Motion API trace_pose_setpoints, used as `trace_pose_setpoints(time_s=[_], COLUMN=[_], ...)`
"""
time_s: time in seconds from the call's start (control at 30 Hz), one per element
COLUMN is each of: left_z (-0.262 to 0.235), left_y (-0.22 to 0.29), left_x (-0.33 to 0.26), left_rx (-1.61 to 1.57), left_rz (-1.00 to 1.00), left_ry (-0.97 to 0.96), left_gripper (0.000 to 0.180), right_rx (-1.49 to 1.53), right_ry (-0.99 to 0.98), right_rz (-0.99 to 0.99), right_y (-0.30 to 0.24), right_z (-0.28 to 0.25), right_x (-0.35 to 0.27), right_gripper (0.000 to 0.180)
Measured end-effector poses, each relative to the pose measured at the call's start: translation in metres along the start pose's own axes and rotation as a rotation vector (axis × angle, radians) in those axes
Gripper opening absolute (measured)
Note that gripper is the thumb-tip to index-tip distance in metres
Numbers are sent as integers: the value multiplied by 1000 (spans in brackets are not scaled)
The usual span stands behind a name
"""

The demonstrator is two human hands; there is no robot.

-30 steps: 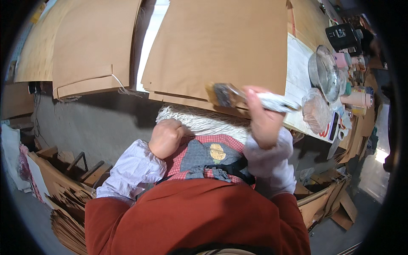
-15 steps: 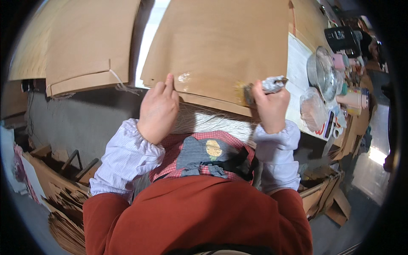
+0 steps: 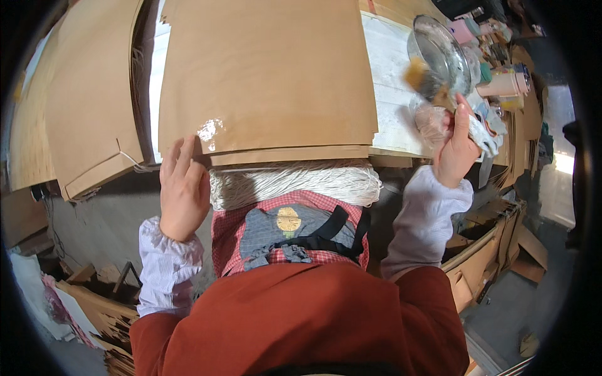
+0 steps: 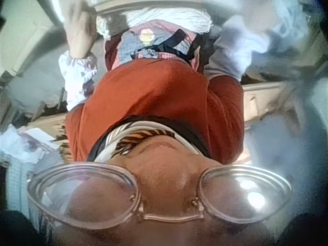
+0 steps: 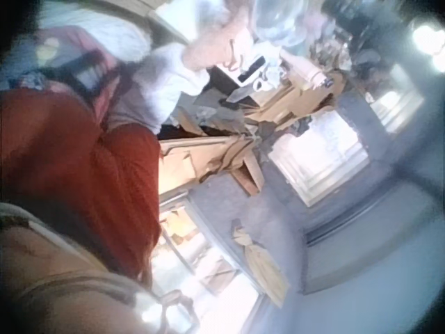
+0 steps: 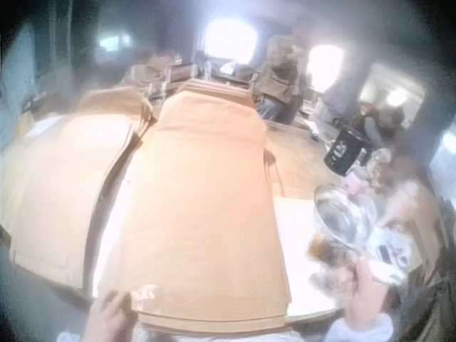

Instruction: The person repeatedly applies glue to the edge of a flat brown paper package using a brush, then presses a white string along the glued edge to secure it. The person works on multiple packages in sequence, moving each finished unit aside and bringing a new one into position.

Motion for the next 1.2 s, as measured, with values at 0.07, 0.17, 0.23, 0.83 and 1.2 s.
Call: trace_pose_setpoints(time_s=[0.07, 0.17, 0.23, 0.83, 1.2], left_z=[0, 4, -25, 29, 0], left_y=[-5, 10, 26, -92, -35], left_x=[-3, -22, -16, 37, 31], left_rx=[-569, -1547, -1489, -550, 73], left_rz=[-108, -413, -203, -311, 114], left_ry=[-132, -373, -355, -56, 267], left_gripper=[4, 12, 11, 5, 21], right_rx=[-1028, -1579, -1278, -604, -29], right_ry=[-49, -135, -269, -568, -575], right_rz=[-273, -367, -509, 452, 693], right_y=[-14, 3, -7, 103, 120], right_z=[-25, -19, 29, 79, 81], right_x=[8, -8, -53, -62, -78], right_gripper=[33, 46, 36, 12, 29])
Point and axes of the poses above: each hand's wrist, its own x-axis towards the middle knuckle, its own z-axis out of the palm, y = z × x, the point moved 10 cm from there along x, towards the middle knuckle
